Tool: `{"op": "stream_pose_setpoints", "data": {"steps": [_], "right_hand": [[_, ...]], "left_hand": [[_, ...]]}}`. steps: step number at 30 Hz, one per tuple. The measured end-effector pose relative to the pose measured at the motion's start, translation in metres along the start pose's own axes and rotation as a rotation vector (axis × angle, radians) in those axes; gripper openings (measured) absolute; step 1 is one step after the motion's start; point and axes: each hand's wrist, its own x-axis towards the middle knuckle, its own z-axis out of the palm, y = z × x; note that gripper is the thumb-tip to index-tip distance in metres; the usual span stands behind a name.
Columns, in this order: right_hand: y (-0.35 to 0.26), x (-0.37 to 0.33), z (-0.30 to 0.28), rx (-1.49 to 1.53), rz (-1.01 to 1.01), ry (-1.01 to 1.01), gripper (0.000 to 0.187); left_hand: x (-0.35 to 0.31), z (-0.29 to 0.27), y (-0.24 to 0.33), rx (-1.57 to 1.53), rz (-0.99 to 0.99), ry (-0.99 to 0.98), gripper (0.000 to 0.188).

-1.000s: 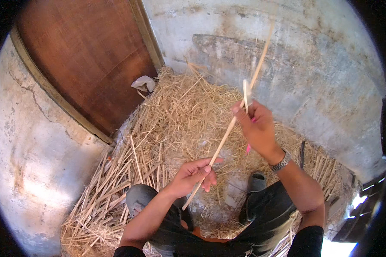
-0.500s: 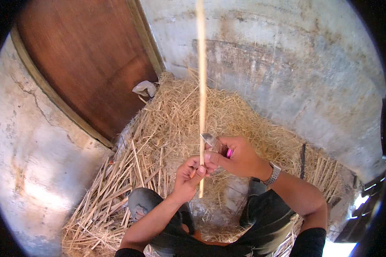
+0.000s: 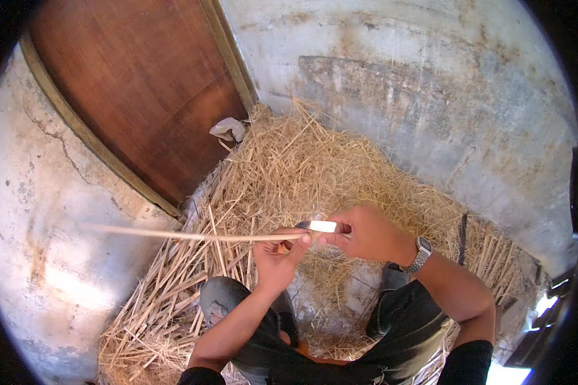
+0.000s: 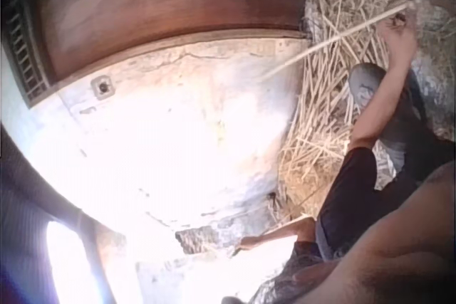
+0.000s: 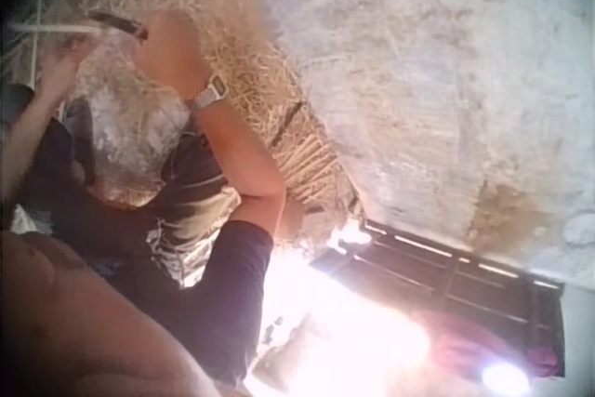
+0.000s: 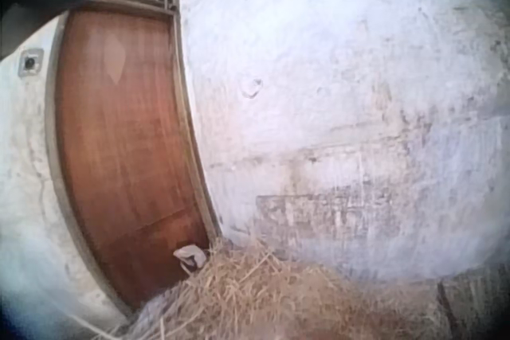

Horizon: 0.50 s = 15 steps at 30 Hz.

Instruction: The person is shaving a long wooden stick using a small knife while sitting on a pile of straw. They repeatedly scrape the knife along the stick's surface to remove outer layers, turning the stick as they work.

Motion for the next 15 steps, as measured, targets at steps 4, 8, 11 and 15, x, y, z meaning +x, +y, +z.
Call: {"op": "stream_pose_setpoints", "data": {"steps": [4,8,11,15], "right_hand": [[0.006,0.0,-0.008,-0.17,-0.112,0.104,0.031],[0.017,0.001,-0.015,-0.098,-0.065,0.058,0.027],[0.014,0.0,-0.023,-0.092,-0.124,0.142,0.021],[0.024,-0.002,-0.037,-0.199,-0.097,0.19,0.012]], "left_hand": [[-0.003,0.009,0.003,-0.018,0.014,-0.007,0.024],[0.0,0.006,0.006,0.129,0.113,-0.031,0.057],[0.001,-0.009,0.015,0.225,0.064,-0.059,0.061],[-0.013,-0.011,0.058,0.379,-0.061,-0.193,0.047]]}}
